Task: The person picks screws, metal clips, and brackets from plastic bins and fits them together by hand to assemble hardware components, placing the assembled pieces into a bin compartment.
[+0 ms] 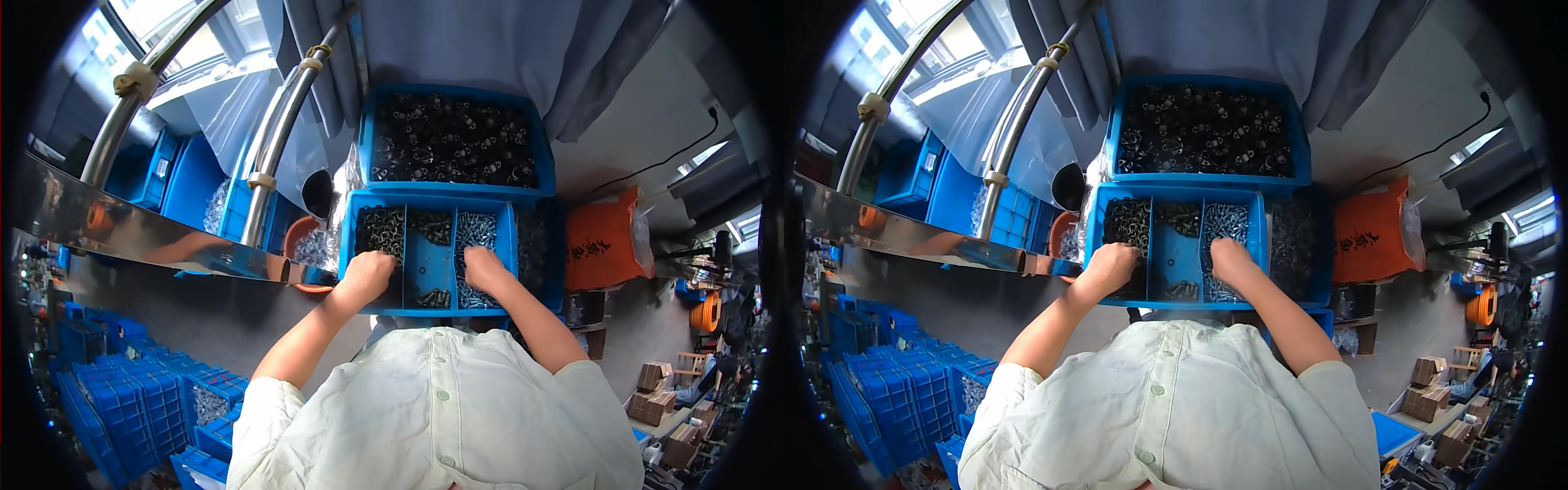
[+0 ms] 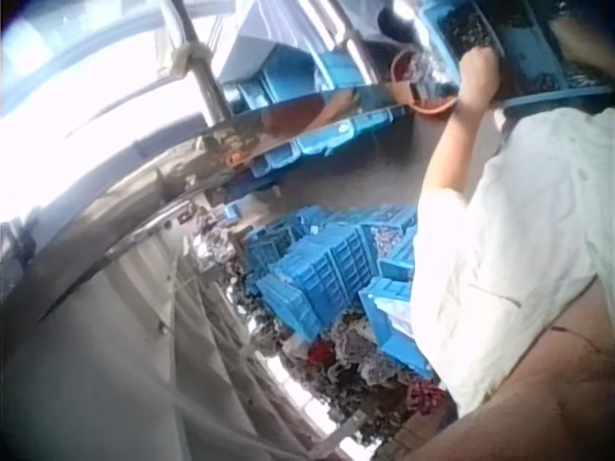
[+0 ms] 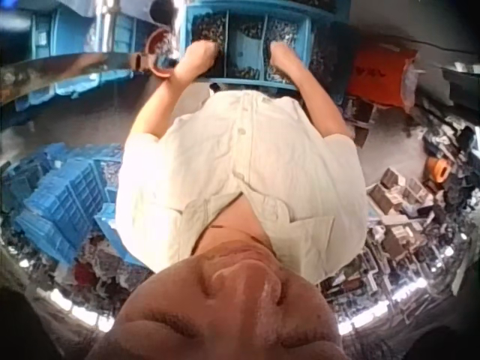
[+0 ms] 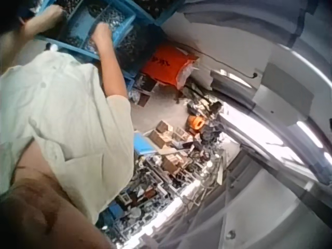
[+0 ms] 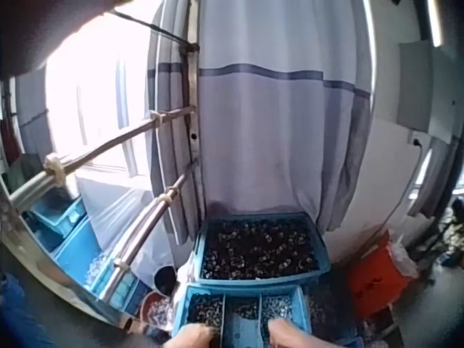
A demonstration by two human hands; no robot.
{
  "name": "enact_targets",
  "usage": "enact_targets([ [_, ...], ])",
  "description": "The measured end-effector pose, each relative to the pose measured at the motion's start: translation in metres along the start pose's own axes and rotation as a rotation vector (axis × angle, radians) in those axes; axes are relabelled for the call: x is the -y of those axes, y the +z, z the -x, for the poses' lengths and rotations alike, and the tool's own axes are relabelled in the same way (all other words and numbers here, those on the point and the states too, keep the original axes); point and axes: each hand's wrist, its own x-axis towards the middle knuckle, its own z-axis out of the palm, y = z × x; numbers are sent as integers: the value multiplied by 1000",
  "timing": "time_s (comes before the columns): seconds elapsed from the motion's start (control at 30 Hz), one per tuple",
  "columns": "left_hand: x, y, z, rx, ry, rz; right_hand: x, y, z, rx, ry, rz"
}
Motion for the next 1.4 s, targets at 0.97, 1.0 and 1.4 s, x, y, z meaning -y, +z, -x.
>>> enact_targets([
  [0.97, -72, 12, -32, 115, 79, -261, -9, -80, -8, 717, 90, -2125],
  [1.0, -73, 14, -35, 157, 121, -336, -13, -95, -19, 437, 70, -1803],
  [1.4, -68, 16, -48, 227, 129, -231, -69, -107, -174, -212, 175, -289],
])
